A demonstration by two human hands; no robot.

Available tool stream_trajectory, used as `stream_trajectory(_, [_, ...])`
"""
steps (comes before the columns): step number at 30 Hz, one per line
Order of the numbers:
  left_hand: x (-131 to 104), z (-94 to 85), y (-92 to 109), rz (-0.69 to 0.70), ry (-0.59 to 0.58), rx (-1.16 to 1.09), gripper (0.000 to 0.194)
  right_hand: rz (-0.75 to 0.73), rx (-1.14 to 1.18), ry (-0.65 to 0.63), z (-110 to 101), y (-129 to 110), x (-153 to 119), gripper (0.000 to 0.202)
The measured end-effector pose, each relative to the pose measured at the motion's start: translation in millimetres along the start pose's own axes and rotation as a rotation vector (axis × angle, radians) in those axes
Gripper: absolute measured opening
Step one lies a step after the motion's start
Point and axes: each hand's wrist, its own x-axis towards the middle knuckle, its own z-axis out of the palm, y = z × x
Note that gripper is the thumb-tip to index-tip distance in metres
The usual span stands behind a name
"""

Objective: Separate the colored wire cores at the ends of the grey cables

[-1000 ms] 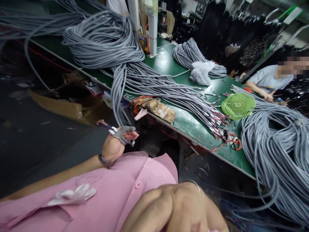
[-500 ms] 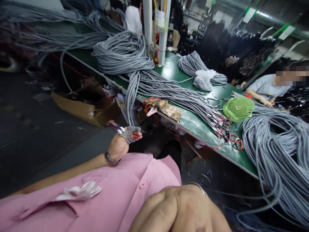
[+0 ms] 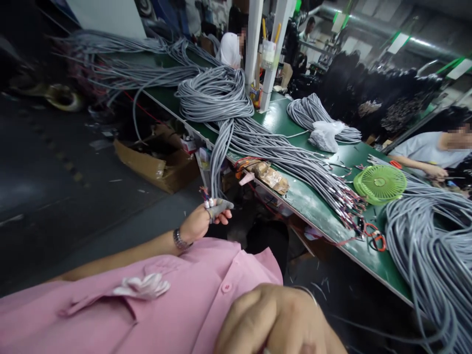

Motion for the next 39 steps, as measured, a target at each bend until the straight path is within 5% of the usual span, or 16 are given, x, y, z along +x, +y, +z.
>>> stream_trajectory(3, [6,-2.4,5,-0.088,-0.139,0.006,0.03,0.028,0.024,-0.039,-19,11,34,0.049])
stream_trajectory(6, [12,-4.0,11,-0.17,-0.305,0.031,0.029,-0.005,-0.011,0.155,-41,41,65,0.033])
stream_trajectory(10, [21,-3.0,16,-0.218,-0.469,0.104,0.023,0.144,-0.229,0.362,-69,90,98,0.018])
stream_trajectory(15, [36,0.2,20,-0.255,-0.574,0.179,0.016,0.14,-0.43,0.252,-88,109,131,0.033])
stream_trajectory(20, [46,-2.7,25,-0.255,-0.619,0.28,0.02,0.069,-0.48,0.147,-94,110,159,0.017])
stream_trajectory(30, [51,-19.9,24,-0.214,-0.376,0.099,0.038,0.366,-0.003,0.432,-112,151,170,0.021])
stream_trajectory(39, [49,-11.5,17,-0.326,-0.296,0.135,0.034,0.231,-0.216,0.4,-103,148,170,0.022])
